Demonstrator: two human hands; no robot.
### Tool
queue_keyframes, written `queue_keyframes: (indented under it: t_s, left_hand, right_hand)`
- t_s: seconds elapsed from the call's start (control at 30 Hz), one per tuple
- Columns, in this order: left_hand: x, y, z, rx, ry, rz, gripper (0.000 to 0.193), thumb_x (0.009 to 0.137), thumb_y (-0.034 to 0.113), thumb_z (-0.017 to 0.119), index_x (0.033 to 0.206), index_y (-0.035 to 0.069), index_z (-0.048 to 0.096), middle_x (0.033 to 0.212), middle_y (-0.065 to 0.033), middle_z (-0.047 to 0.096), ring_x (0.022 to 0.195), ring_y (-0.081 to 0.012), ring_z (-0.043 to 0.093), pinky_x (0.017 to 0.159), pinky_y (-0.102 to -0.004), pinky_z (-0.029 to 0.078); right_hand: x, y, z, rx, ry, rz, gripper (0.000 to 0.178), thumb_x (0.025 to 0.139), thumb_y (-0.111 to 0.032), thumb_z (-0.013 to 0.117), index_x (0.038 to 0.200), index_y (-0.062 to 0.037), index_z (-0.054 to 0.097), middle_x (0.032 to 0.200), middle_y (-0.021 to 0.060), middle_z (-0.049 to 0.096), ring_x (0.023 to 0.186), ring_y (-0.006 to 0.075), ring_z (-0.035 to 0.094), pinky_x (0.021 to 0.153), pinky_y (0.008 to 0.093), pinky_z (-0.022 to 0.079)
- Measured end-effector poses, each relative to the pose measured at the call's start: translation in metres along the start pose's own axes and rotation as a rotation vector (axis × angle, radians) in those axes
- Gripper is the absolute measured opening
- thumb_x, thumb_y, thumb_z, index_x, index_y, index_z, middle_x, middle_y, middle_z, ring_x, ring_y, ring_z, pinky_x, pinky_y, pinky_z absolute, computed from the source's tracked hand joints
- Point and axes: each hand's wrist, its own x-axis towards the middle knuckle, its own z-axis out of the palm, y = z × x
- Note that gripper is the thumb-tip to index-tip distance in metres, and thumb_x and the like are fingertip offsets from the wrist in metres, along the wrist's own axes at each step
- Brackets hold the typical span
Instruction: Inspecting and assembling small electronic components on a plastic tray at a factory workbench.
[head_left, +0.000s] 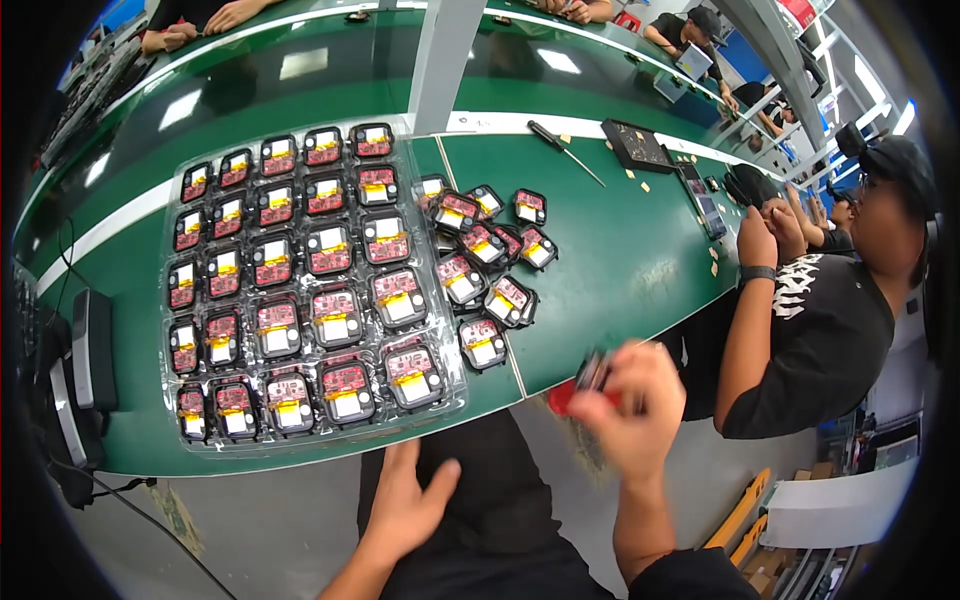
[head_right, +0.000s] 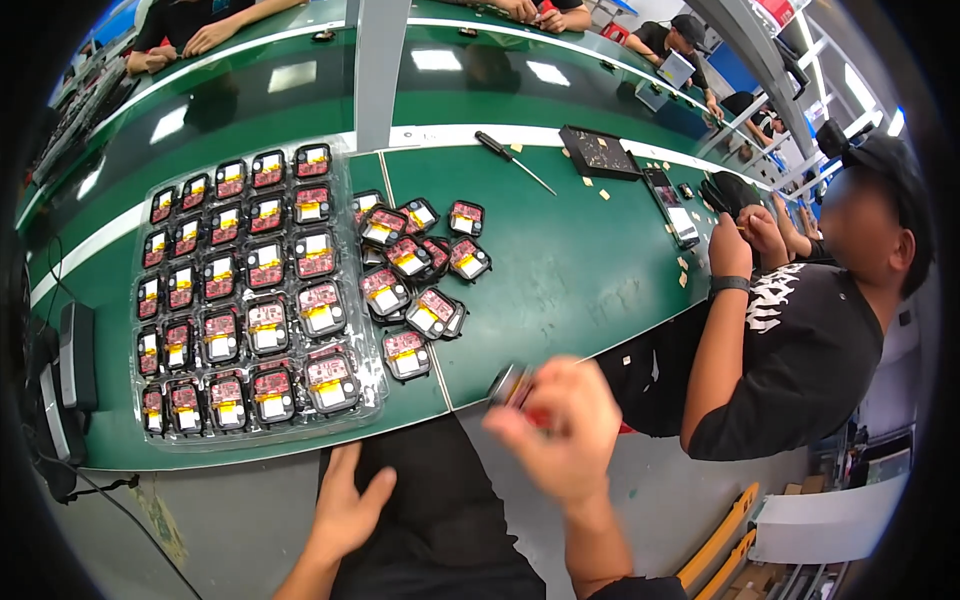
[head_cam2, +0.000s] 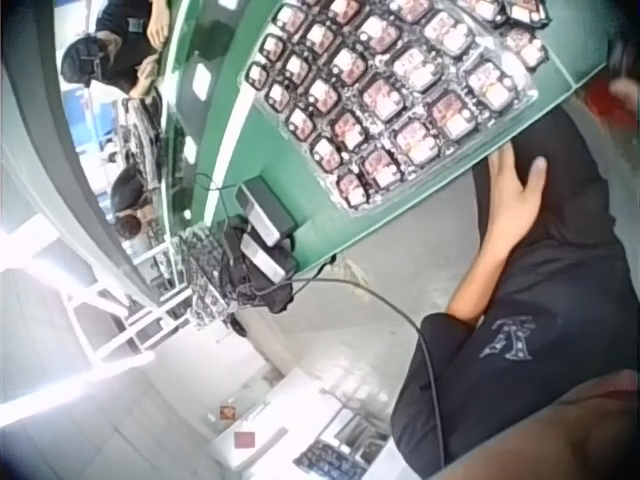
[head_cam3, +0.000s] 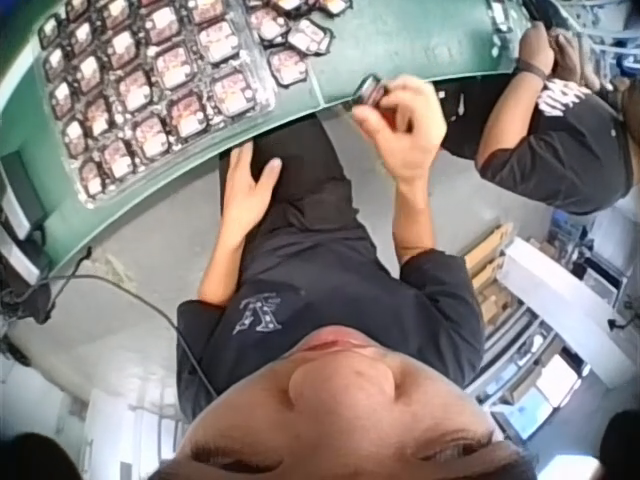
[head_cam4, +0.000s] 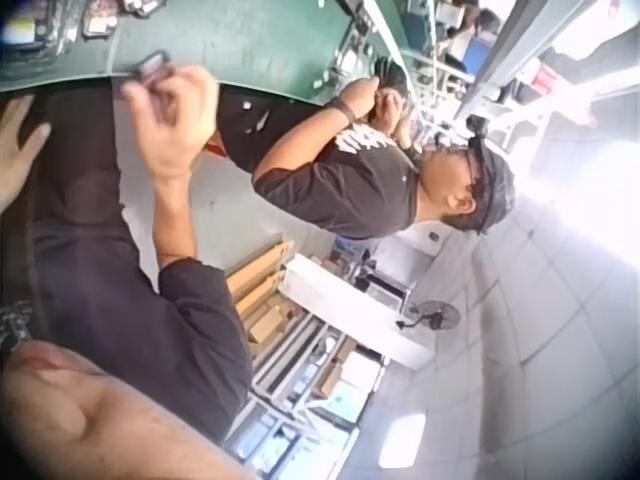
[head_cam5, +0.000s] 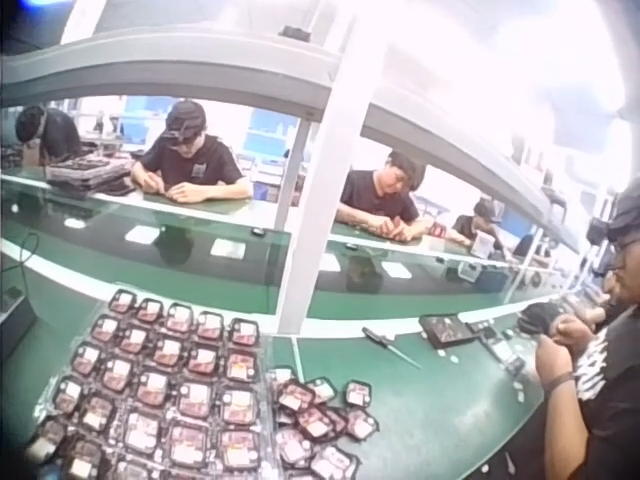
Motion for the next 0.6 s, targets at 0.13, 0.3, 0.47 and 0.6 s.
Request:
queue_keyframes:
  t_s: [0.13, 0.3, 0.47, 0.6]
  left_hand:
    - [-0.044, 0.02, -0.024, -1.107, -0.095, -0.099, 0.044, 0.098, 0.014, 0.061, 0.134, -0.009, 0.055, 0.135, -0.0284, 0.058, 0.126, -0.0306, 0.058, 0.108, -0.0398, 0.044]
    - [-0.059, 0.017, -0.043, -0.494, 0.001, -0.08, 0.041, 0.098, 0.017, 0.062, 0.133, -0.004, 0.058, 0.117, -0.0133, 0.071, 0.107, -0.0185, 0.066, 0.095, -0.0305, 0.05]
    - [-0.056, 0.017, -0.051, -0.485, 0.069, -0.137, 0.032, 0.092, 0.004, 0.067, 0.124, -0.002, 0.065, 0.114, -0.014, 0.071, 0.103, -0.0214, 0.068, 0.092, -0.0333, 0.053]
    - [-0.05, 0.002, -0.034, -0.515, 0.174, -0.045, 0.037, 0.09, -0.003, 0.066, 0.126, -0.01, 0.06, 0.104, -0.0187, 0.071, 0.089, -0.0157, 0.067, 0.076, -0.0245, 0.053]
  right_hand:
    - [-0.043, -0.055, 0.02, 0.257, -0.338, -0.197, 0.034, 0.067, -0.023, 0.091, 0.083, -0.008, 0.066, 0.091, 0.0066, 0.066, 0.053, 0.0145, 0.061, 0.049, 0.0249, 0.05]
    - [-0.063, -0.066, 0.058, 0.26, -0.406, -0.243, 0.027, 0.076, -0.026, 0.084, 0.087, -0.0068, 0.067, 0.093, 0.0041, 0.064, 0.049, 0.0119, 0.057, 0.044, 0.0234, 0.047]
    - [-0.061, -0.071, 0.069, 0.273, -0.375, -0.271, 0.027, 0.077, -0.023, 0.083, 0.091, -0.0052, 0.068, 0.095, 0.0053, 0.063, 0.05, 0.0122, 0.058, 0.045, 0.0238, 0.048]
    - [-0.058, -0.069, 0.068, 0.279, -0.412, -0.223, 0.026, 0.078, -0.021, 0.083, 0.094, -0.0052, 0.069, 0.097, 0.0061, 0.065, 0.051, 0.0122, 0.059, 0.045, 0.0245, 0.049]
